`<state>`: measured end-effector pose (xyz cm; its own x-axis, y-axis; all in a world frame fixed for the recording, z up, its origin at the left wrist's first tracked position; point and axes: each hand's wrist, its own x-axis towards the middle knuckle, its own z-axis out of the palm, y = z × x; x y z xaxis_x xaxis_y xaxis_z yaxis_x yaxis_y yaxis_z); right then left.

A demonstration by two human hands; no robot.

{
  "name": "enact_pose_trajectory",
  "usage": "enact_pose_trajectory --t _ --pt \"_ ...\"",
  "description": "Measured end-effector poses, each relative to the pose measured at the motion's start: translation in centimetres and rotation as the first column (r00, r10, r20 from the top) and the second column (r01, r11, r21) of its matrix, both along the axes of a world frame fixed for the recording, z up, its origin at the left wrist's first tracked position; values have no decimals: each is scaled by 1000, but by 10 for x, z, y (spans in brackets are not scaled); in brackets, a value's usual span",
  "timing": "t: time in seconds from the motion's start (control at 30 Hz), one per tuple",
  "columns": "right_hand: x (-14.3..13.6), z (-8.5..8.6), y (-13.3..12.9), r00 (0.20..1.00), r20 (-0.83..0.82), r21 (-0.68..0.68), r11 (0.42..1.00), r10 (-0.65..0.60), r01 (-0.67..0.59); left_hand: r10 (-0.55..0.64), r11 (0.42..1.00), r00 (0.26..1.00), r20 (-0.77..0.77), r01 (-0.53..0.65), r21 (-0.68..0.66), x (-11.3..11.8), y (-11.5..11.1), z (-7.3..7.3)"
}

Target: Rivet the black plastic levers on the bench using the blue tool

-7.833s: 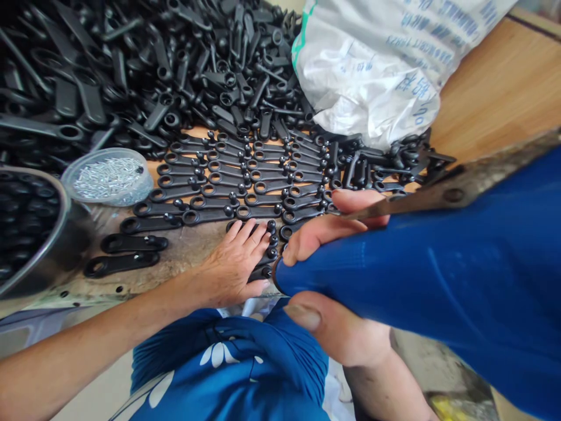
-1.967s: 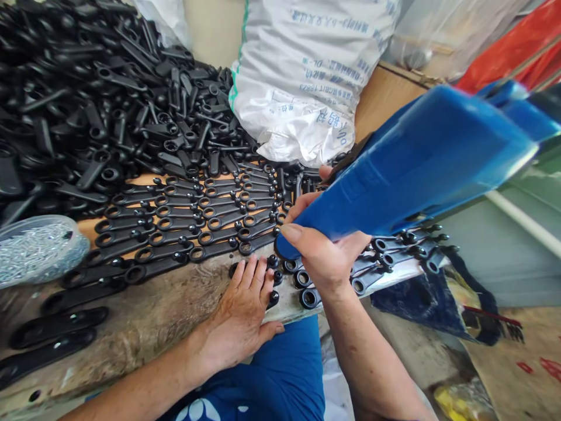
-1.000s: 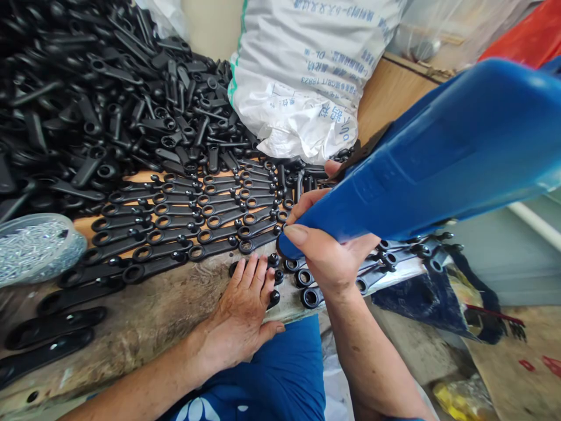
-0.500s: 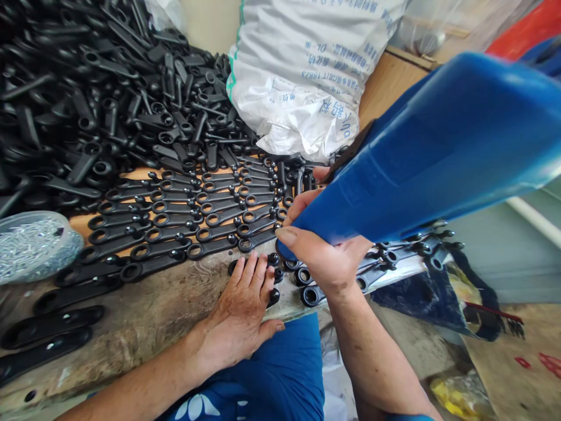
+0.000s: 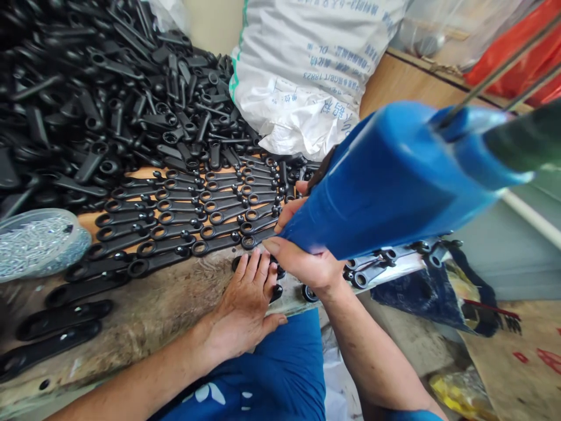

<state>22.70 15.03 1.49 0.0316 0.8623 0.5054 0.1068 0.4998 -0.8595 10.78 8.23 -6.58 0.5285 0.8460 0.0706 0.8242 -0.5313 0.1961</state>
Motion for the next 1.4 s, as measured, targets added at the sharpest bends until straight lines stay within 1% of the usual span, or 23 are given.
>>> enact_pose_trajectory --t 0.07,0.17,0.23,0.3,0.4,0.57,0.73,0.87,0.93,1.23,1.4 --pt "0 4 -3 997 -79 58 998 19 -14 7 1000 1000 6 -7 15 -1 -1 -1" --pt "6 18 -13 967 -249 111 993 60 -33 22 999 1000 10 -22 40 -1 -2 -1" --pt "11 28 -23 942 -320 105 992 106 -76 10 999 1000 3 -10 52 -2 -3 1" --pt "16 34 -32 935 -330 62 991 129 -115 -6 999 1000 -5 6 51 -3 -3 2" --pt "21 32 -40 944 -302 2 990 133 -139 -7 999 1000 -7 7 48 -4 -3 4" --pt "23 22 -43 930 -335 37 988 152 -148 -5 999 1000 -18 5 44 -4 -3 7" --pt "22 26 -43 930 -342 42 991 135 -129 -5 999 999 -41 7 51 -3 -2 7" --pt "20 25 -42 913 -354 71 979 205 -192 -3 998 999 -33 5 61 -3 -2 7" --pt "20 23 -41 916 -339 76 976 216 -202 -3 998 1000 -28 5 58 -3 -2 7" --pt "18 20 -41 925 -310 57 975 221 -214 -8 1000 1000 -19 8 17 -4 -2 9" --pt "18 22 -40 917 -339 55 977 212 -205 -8 1000 1000 -13 9 19 -3 -3 9"
